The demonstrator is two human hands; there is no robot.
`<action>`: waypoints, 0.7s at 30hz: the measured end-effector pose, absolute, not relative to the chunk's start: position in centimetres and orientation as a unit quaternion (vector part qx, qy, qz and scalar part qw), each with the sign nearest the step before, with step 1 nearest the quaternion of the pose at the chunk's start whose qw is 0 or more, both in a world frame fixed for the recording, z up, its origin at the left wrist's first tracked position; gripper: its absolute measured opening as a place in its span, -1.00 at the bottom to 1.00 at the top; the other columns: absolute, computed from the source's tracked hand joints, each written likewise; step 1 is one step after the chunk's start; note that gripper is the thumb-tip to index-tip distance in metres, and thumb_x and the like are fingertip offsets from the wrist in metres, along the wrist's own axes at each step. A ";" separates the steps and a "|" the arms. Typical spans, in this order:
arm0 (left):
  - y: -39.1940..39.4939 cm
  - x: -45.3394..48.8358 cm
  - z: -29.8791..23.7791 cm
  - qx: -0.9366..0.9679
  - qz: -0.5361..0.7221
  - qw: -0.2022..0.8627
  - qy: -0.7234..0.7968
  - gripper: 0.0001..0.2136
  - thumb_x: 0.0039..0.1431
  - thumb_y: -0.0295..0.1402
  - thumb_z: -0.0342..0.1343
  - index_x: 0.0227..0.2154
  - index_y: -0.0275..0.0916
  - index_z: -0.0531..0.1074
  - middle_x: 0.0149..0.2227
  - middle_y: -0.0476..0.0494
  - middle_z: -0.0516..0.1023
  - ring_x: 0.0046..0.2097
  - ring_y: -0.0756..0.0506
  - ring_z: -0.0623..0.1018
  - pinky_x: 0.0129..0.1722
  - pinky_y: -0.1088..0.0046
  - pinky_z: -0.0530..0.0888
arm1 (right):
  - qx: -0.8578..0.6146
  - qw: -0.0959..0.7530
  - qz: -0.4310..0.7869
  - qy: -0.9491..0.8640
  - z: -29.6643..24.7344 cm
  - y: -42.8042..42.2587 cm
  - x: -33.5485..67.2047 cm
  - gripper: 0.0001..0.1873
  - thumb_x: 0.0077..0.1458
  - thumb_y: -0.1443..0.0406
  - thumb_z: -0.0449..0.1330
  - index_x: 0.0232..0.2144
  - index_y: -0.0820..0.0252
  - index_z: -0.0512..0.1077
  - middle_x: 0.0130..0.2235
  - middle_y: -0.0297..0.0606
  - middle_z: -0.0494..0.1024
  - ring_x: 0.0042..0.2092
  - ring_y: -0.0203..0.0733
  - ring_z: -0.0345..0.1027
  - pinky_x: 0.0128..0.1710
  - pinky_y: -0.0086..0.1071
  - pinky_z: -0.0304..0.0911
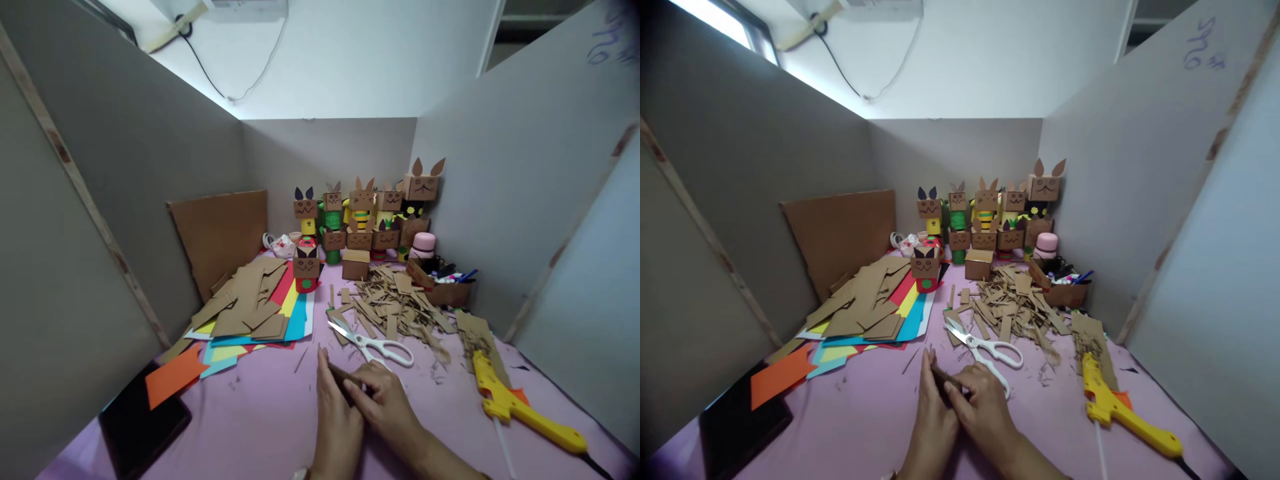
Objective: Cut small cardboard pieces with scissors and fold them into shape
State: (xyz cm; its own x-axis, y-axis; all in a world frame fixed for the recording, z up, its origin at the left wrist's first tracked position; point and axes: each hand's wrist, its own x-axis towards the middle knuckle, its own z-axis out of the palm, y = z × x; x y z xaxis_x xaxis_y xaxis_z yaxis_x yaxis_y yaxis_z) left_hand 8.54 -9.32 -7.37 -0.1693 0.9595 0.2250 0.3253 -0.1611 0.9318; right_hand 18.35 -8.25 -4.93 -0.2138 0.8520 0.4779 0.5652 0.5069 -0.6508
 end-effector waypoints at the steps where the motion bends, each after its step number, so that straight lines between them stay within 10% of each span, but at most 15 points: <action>1: -9.4 8.5 -7.1 0.563 0.512 0.319 0.565 -0.31 0.01 -0.45 -0.02 0.18 -0.45 -0.22 0.24 -0.48 -0.07 0.25 -0.21 0.00 0.19 0.20 0.05 | -0.468 0.415 0.167 -0.762 -4.9 -8.3 18.4 -0.75 0.08 0.30 0.08 -0.57 0.19 0.46 -0.54 -0.29 0.48 -0.42 -0.22 0.28 -0.39 -0.40 0.09; 21: -10.3 8.0 -5.9 0.520 0.526 0.370 0.562 -0.49 -0.02 -0.39 0.04 0.03 -0.36 0.05 0.03 -0.42 0.26 0.06 -0.22 0.32 0.03 0.25 0.25 | -0.478 0.410 0.271 -0.728 -4.6 -8.2 18.2 -0.68 0.08 0.23 0.04 -0.60 0.25 0.43 -0.59 -0.32 0.42 -0.51 -0.27 0.25 -0.50 -0.45 0.09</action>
State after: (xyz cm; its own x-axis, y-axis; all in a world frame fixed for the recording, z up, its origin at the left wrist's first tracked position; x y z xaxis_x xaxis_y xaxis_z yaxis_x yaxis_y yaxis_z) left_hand 7.96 -10.31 -5.92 -0.1852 0.9738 0.1320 0.1962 -0.0950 0.9759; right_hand 18.15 -8.21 -4.57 -0.2072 0.9176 0.3392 0.4736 0.3975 -0.7860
